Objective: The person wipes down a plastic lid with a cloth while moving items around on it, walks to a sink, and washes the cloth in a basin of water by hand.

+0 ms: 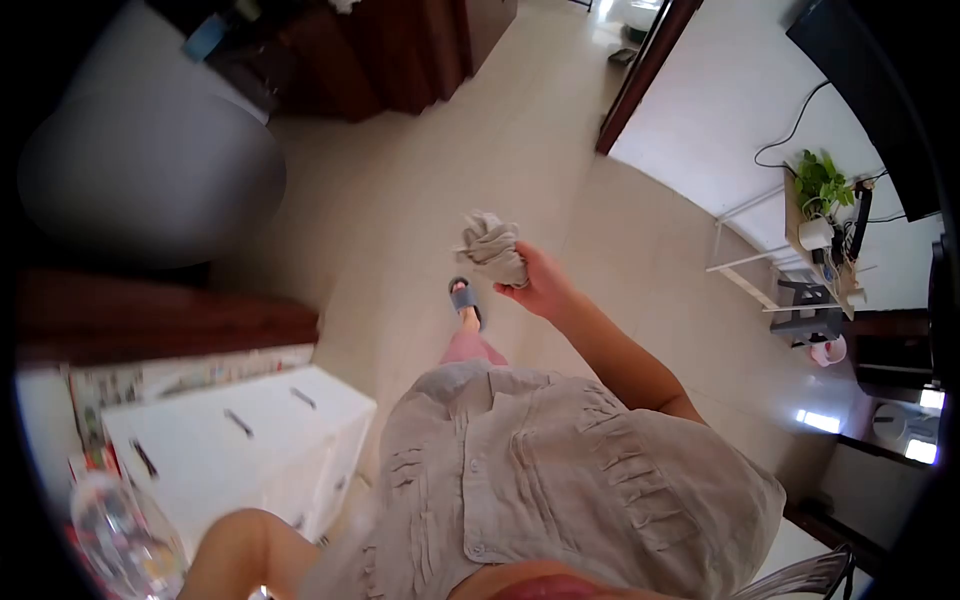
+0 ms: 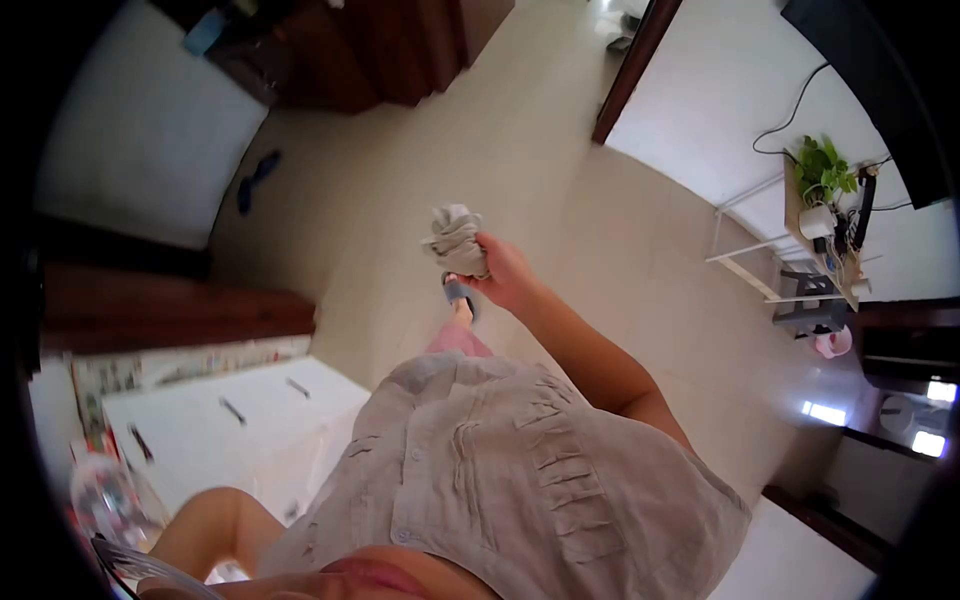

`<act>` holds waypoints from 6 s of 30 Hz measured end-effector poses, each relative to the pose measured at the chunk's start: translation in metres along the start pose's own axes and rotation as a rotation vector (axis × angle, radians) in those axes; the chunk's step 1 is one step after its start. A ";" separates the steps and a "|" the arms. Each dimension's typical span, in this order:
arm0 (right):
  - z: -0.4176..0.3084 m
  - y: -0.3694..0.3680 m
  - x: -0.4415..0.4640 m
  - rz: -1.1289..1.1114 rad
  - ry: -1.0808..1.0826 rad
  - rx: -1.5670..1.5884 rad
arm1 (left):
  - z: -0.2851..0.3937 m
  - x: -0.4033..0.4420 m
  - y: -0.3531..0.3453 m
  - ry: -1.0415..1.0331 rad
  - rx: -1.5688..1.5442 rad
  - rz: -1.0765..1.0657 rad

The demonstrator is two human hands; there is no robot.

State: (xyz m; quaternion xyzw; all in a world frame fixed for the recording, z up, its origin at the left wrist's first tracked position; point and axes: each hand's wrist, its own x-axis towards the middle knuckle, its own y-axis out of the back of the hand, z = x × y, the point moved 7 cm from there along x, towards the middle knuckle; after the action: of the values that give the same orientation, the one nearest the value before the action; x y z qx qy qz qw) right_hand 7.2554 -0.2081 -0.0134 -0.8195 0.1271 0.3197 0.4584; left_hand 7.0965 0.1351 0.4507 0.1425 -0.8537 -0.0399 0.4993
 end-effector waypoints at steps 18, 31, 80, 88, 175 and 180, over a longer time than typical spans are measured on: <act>-0.562 0.049 0.355 0.220 0.334 0.130 | -0.514 -0.476 -0.751 0.702 -0.361 -0.781; -1.008 -0.079 0.681 0.045 0.510 -0.144 | -0.809 -0.702 -1.044 1.203 -0.039 -0.932; -2.679 0.505 1.245 0.464 0.606 0.735 | -1.574 -0.715 -2.902 1.002 -0.702 -0.893; -3.071 0.391 1.315 0.260 0.771 0.101 | -1.661 -0.648 -3.202 1.171 -0.755 -0.991; -5.542 0.535 2.653 0.057 0.814 0.188 | -3.192 -1.033 -5.525 1.112 -0.781 -0.974; -5.666 0.579 2.687 0.094 0.819 0.180 | -3.231 -1.051 -5.649 1.238 -0.717 -0.898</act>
State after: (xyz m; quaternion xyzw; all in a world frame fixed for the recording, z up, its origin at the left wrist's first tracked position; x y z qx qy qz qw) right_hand 11.3248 -5.0138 0.0052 -0.8288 0.3632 -0.0243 0.4249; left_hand 11.5211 -4.7294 -0.0119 0.2974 -0.2239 -0.4178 0.8288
